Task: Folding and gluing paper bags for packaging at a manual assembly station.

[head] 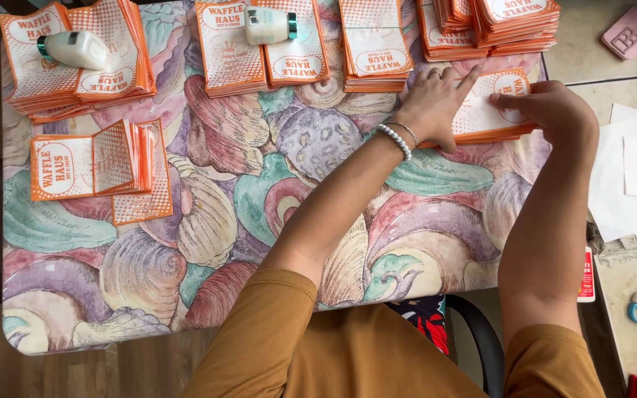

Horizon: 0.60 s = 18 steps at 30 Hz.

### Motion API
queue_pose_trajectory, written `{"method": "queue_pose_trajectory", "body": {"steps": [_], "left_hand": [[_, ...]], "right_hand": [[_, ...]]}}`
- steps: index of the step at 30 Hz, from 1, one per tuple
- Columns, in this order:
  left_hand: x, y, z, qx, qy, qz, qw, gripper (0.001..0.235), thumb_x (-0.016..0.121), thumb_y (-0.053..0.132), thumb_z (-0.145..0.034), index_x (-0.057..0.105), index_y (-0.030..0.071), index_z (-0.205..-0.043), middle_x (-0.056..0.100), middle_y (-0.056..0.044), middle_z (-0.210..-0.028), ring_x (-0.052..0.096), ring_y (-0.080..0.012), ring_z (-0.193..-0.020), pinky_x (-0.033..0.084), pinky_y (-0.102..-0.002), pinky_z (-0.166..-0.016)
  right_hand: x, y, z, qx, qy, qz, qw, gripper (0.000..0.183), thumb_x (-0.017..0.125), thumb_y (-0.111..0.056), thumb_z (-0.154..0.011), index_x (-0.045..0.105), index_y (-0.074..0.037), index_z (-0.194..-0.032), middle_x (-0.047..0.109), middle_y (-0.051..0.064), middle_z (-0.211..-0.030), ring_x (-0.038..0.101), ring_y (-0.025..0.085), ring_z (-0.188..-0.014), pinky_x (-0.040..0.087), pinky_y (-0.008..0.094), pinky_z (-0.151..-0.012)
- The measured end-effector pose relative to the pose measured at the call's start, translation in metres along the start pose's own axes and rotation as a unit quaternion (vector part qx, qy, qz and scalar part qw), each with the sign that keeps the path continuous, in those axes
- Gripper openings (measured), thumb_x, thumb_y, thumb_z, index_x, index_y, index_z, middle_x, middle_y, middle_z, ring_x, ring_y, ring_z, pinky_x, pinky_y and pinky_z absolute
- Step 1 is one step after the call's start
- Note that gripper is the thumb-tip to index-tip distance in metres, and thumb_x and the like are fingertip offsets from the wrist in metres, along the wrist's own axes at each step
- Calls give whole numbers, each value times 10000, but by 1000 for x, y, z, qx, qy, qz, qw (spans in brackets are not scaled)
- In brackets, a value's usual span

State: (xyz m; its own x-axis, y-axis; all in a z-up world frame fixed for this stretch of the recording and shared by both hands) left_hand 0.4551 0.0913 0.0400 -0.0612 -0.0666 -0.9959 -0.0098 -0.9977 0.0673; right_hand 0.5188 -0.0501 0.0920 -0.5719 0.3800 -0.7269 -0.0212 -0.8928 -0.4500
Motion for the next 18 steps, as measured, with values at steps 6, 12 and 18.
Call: {"method": "queue_pose_trajectory", "body": {"steps": [6, 12, 18], "left_hand": [[5, -5, 4, 22, 85, 29, 996, 1528, 959, 751, -507, 97, 154, -1619, 505, -121, -1277, 570, -307, -1102, 480, -432, -986], [-1, -3, 31, 13, 121, 5, 993, 1609, 983, 833, -536, -9, 181, -1623, 491, -139, -1381, 602, -317, -1151, 360, -593, -1156], [-84, -24, 149, -14, 462, 241, 853, 1331, 791, 848, -694, 162, 165, -1648, 371, -152, -1668, 416, -306, -1562, 378, -462, -1337]], "right_hand": [[11, 16, -38, -110, -41, -183, 976, 256, 805, -227, -907, 687, -82, -1082, 726, 4, -1017, 659, 124, -861, 524, 275, -758], [31, 16, -26, -182, -61, -330, 924, 302, 783, -71, -850, 685, -73, -1136, 741, 29, -1084, 714, 140, -943, 616, 266, -852], [23, 4, 45, -342, 25, -366, 865, 154, 781, -85, -944, 634, -132, -940, 696, -35, -977, 651, 60, -889, 569, 223, -820]]}}
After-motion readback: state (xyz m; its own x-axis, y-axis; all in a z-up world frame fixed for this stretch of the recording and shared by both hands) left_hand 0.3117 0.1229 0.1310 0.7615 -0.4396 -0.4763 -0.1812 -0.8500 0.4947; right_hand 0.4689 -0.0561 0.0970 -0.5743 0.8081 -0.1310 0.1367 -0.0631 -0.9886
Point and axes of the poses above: each hand's wrist, its own z-axis away from the middle knuckle, its own x-axis out of the palm, y = z × x, the point moved 8 cm from there along -z, towards the middle knuckle
